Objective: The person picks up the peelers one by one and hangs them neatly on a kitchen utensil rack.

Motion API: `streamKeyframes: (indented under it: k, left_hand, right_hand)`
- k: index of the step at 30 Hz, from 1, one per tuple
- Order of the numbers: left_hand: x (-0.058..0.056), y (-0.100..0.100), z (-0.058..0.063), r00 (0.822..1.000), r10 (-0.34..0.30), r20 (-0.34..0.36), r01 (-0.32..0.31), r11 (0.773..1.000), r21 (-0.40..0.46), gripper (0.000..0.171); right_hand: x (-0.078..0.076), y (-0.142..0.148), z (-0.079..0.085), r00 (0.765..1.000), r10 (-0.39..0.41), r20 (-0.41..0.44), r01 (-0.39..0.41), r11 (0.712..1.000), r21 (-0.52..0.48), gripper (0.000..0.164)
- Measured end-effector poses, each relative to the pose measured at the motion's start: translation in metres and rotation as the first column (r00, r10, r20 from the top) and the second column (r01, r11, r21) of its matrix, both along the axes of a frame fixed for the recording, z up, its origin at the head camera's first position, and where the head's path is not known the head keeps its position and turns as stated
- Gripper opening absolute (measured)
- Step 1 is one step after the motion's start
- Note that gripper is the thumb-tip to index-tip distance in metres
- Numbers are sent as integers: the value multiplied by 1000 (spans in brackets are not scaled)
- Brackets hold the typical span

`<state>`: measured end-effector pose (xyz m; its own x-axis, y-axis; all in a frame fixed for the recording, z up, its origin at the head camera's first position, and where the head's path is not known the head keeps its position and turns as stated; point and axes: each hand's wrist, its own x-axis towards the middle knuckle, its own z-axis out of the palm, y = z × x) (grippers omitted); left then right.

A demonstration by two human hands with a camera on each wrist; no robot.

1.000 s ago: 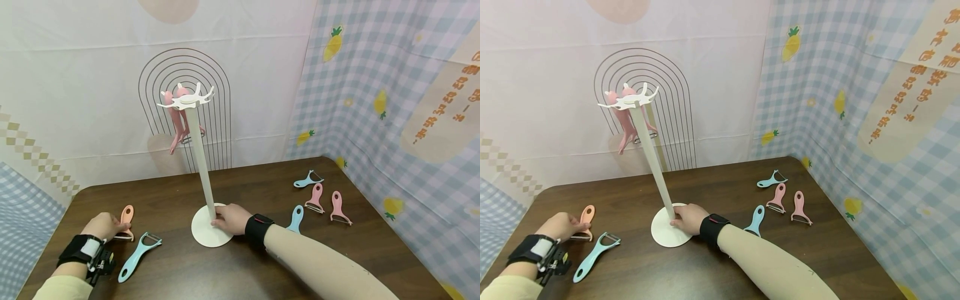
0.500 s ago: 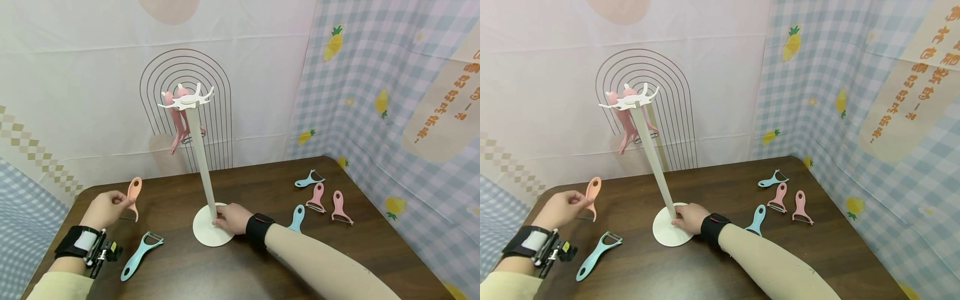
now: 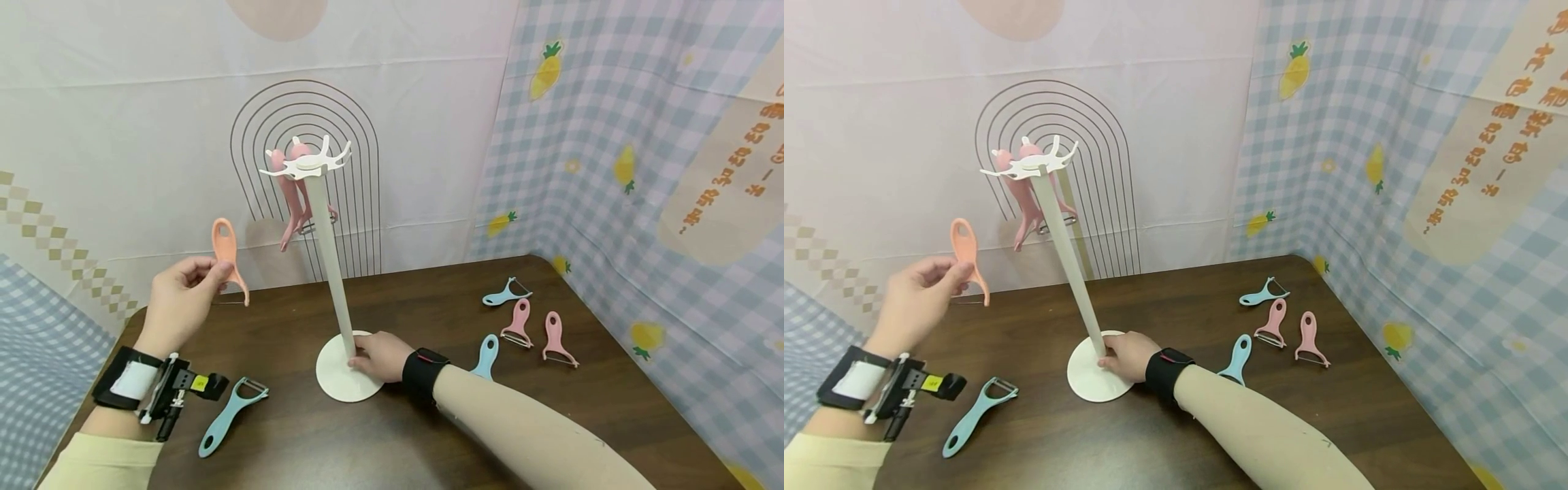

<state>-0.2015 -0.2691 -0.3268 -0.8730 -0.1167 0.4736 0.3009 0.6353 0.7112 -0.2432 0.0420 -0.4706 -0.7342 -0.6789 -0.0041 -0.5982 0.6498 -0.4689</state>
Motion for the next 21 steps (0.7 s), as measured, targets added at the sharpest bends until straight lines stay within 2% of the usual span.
streamKeyframes:
  k: [5,8,9,12,16,21]
  left_hand:
    - [2,17,20,996,-53,-65,60,992,110,23]
    - [5,28,32,992,-91,-92,107,976,189,21]
    - [7,33,36,989,-107,-100,127,966,225,21]
    - [12,45,47,976,-177,-131,213,906,365,21]
    - [16,59,59,956,-240,-168,291,843,452,23]
    - [17,69,69,949,-260,-177,312,844,435,25]
  right_hand:
    - [0,1,0,1000,1,-6,-1,1000,0,35]
    - [1,1,2,1000,-2,-2,2,1000,1,35]
    - [1,1,3,1000,-4,1,4,1000,1,35]
    - [2,0,5,1000,-10,5,10,1000,7,35]
    - [4,0,7,1000,-18,9,17,1000,16,35]
    - [7,0,13,999,-28,34,28,1000,14,35]
